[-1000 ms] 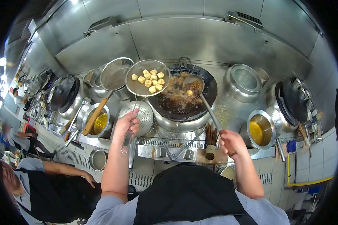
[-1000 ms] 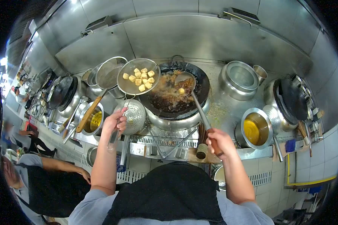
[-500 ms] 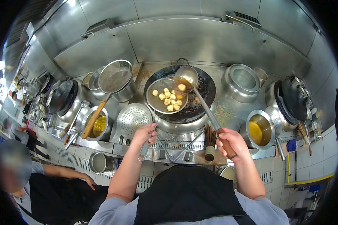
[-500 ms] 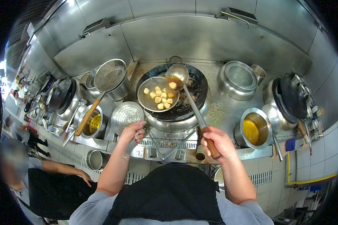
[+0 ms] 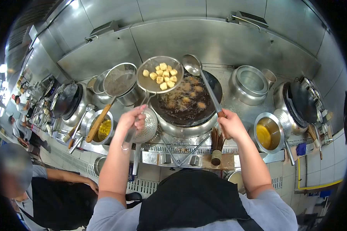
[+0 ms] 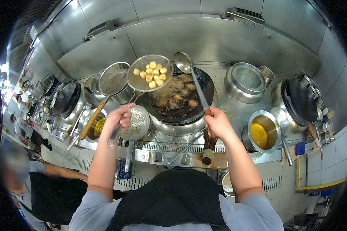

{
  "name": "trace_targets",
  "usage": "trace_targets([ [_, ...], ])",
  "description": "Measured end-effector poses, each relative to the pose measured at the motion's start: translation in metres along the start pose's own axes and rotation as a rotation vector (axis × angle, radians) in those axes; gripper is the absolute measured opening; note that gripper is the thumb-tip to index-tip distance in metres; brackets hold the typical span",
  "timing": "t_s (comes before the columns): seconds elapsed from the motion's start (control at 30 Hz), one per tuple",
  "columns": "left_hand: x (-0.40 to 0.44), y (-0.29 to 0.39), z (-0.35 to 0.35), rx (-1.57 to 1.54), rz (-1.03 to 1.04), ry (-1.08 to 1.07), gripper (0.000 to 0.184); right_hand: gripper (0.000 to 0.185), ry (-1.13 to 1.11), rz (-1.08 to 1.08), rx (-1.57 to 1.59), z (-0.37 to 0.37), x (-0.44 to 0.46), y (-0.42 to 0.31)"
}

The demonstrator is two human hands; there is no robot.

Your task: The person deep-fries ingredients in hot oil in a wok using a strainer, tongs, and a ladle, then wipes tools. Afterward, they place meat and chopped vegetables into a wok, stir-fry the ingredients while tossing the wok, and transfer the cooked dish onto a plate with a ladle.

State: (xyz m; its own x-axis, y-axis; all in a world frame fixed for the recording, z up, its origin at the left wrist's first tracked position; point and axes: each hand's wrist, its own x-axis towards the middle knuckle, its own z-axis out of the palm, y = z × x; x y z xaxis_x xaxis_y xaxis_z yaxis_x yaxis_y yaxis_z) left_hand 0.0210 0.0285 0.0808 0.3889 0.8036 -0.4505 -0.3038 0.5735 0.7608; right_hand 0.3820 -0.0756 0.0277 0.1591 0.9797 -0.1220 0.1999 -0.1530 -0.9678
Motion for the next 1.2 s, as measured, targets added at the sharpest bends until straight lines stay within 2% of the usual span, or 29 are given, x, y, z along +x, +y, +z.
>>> trace_targets([
  [0.03, -0.001, 0.009, 0.005, 0.043, 0.052, -0.004, 0.022, 0.010, 0.008, -0.020, 0.061, 0.003, 0.006, -0.003],
  [0.17, 0.005, 0.034, 0.014, 0.006, 0.096, -0.034, 0.019, 0.009, -0.011, 0.055, 0.060, 0.013, 0.023, -0.016],
  [0.3, 0.010, 0.045, 0.020, 0.004, 0.101, -0.055, 0.017, 0.009, -0.025, -0.019, -0.036, 0.020, 0.051, 0.007],
  [0.4, 0.011, 0.042, 0.022, -0.006, 0.099, -0.056, 0.018, 0.010, -0.041, 0.059, -0.105, 0.022, 0.061, 0.015],
  [0.47, 0.009, 0.039, 0.026, -0.016, 0.112, -0.027, 0.019, 0.011, 0.034, -0.169, -0.382, 0.018, 0.073, 0.043],
  [0.6, 0.011, 0.032, 0.019, -0.020, 0.103, -0.009, 0.020, 0.011, 0.030, -0.247, -0.407, 0.014, 0.066, 0.051],
  [0.67, 0.013, 0.030, 0.016, -0.016, 0.096, -0.022, 0.020, 0.015, -0.167, 0.224, 0.280, 0.011, 0.055, 0.033],
  [0.7, 0.012, 0.027, 0.016, -0.018, 0.094, -0.020, 0.020, 0.015, -0.165, 0.223, 0.279, 0.009, 0.052, 0.033],
  [0.77, 0.010, 0.024, 0.015, -0.022, 0.094, -0.020, 0.020, 0.019, -0.255, 0.368, 0.719, 0.004, 0.044, 0.036],
  [0.8, 0.009, 0.022, 0.013, -0.005, 0.101, -0.019, 0.020, 0.019, -0.254, 0.369, 0.716, 0.003, 0.037, 0.034],
  [0.87, 0.008, 0.019, 0.009, 0.004, 0.109, -0.017, 0.020, 0.016, -0.261, 0.429, 0.939, 0.001, 0.021, 0.031],
  [0.93, 0.007, 0.014, 0.005, 0.035, 0.099, -0.007, 0.021, 0.012, -0.279, 0.439, 0.988, -0.003, 0.009, 0.040],
  [1.0, 0.006, 0.009, -0.001, 0.053, 0.098, -0.008, 0.021, 0.023, -0.239, 0.370, 0.906, -0.008, -0.008, 0.036],
  [1.03, 0.006, 0.006, -0.003, 0.060, 0.094, 0.005, 0.020, 0.013, -0.182, 0.350, 0.820, -0.009, -0.018, 0.026],
  [1.13, 0.009, -0.002, -0.011, 0.077, 0.081, 0.010, 0.019, 0.012, -0.129, 0.304, 0.718, -0.022, -0.035, 0.026],
  [1.2, 0.008, -0.008, -0.014, 0.064, 0.049, 0.026, 0.018, 0.013, -0.120, 0.338, 0.838, -0.031, -0.048, 0.021],
])
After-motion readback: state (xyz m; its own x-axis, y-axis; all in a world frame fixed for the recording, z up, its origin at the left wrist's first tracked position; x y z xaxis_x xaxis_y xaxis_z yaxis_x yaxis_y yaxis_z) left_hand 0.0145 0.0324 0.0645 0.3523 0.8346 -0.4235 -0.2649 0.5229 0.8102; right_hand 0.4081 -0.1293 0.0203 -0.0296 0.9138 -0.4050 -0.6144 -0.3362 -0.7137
